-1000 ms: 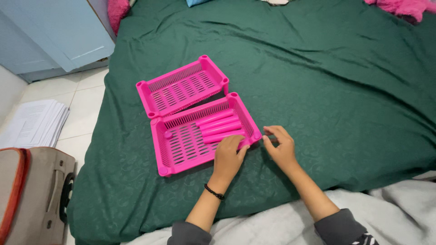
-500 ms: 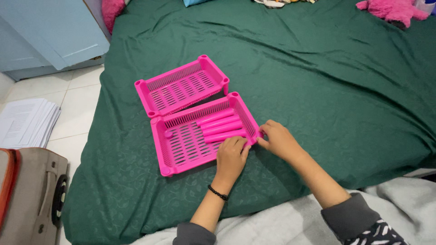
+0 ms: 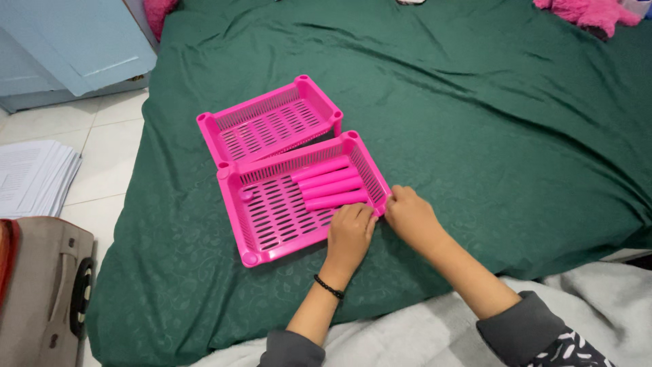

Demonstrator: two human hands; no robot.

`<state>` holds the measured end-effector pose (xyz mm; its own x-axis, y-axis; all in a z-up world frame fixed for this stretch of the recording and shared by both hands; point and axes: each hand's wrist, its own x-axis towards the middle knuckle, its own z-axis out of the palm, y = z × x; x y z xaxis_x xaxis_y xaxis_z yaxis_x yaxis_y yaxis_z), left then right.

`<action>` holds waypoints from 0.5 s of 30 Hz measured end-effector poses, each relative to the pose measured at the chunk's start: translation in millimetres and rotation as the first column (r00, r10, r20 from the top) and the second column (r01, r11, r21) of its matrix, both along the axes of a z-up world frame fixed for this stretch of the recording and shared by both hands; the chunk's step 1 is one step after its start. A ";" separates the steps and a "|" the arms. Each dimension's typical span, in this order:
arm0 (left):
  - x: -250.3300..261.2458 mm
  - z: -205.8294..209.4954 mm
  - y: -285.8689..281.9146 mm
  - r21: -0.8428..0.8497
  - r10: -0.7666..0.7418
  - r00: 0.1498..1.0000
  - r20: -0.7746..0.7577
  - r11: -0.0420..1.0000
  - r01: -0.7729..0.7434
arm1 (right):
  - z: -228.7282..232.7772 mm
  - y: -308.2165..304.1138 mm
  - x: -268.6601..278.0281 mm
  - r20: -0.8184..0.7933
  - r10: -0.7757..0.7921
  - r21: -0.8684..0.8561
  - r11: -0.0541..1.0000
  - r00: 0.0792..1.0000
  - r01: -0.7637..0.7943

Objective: The person assembles a two-tier pink plastic rack on a bed. They insert cylindrical legs into the bottom tray, attach the top tray, and secure the structure by pressing the joints.

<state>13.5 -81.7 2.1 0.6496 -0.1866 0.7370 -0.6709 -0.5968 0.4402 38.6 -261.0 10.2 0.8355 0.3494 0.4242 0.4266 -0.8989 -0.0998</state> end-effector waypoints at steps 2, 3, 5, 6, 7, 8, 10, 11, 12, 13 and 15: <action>3.4 0.1 -0.1 -0.022 0.021 0.999 -0.035 1.000 -0.022 | 3.1 -4.4 4.3 -0.053 -0.015 0.118 0.993 0.998 0.021; 4.4 0.6 -0.6 -0.033 0.030 0.998 -0.052 0.999 -0.032 | 4.0 -5.4 3.5 -0.049 -0.001 0.117 0.993 0.999 0.007; 5.1 1.5 2.0 -0.022 0.014 0.999 -0.030 1.000 -0.014 | 7.1 -6.4 3.1 -0.034 0.024 0.117 0.993 0.999 -0.020; 4.9 2.2 3.7 -0.017 0.009 1.000 -0.020 1.000 -0.010 | 8.3 -5.6 2.4 -0.031 0.017 0.130 0.991 0.999 -0.013; 4.6 2.9 4.1 -0.023 0.005 1.000 -0.022 1.000 -0.006 | 9.0 -4.7 1.0 -0.028 0.011 0.143 0.990 1.000 -0.006; 3.2 3.0 5.0 -0.029 0.002 1.000 -0.025 1.000 -0.003 | 8.8 -3.3 -0.6 -0.027 0.005 0.157 0.988 1.000 -0.001; 1.1 3.6 6.8 -0.033 -0.003 1.000 -0.020 0.999 0.003 | 8.8 -1.4 -2.3 0.011 0.013 0.174 0.985 1.000 -0.014; 0.0 4.1 7.7 -0.032 -0.006 1.000 -0.012 0.999 0.005 | 8.6 -0.4 -3.0 0.030 0.016 0.182 0.983 0.999 -0.021; -0.4 5.3 8.2 -0.032 -0.009 1.000 -0.001 0.999 0.009 | 9.3 -0.4 -2.8 0.040 0.017 0.181 0.983 0.999 -0.024; -1.6 6.5 9.9 -0.020 -0.009 1.000 -0.016 1.000 0.009 | 10.0 -0.3 -3.0 0.050 0.018 0.179 0.983 0.999 -0.027; -5.3 8.9 16.7 0.000 -0.006 0.999 -0.044 1.000 0.006 | 12.3 -0.7 -2.8 0.057 0.016 0.193 0.981 0.998 -0.027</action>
<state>8.2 -65.0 11.1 0.6804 -0.1913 0.7075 -0.6545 -0.5929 0.4692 35.8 -261.7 22.6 0.8021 0.2742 0.5304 0.4555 -0.8554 -0.2466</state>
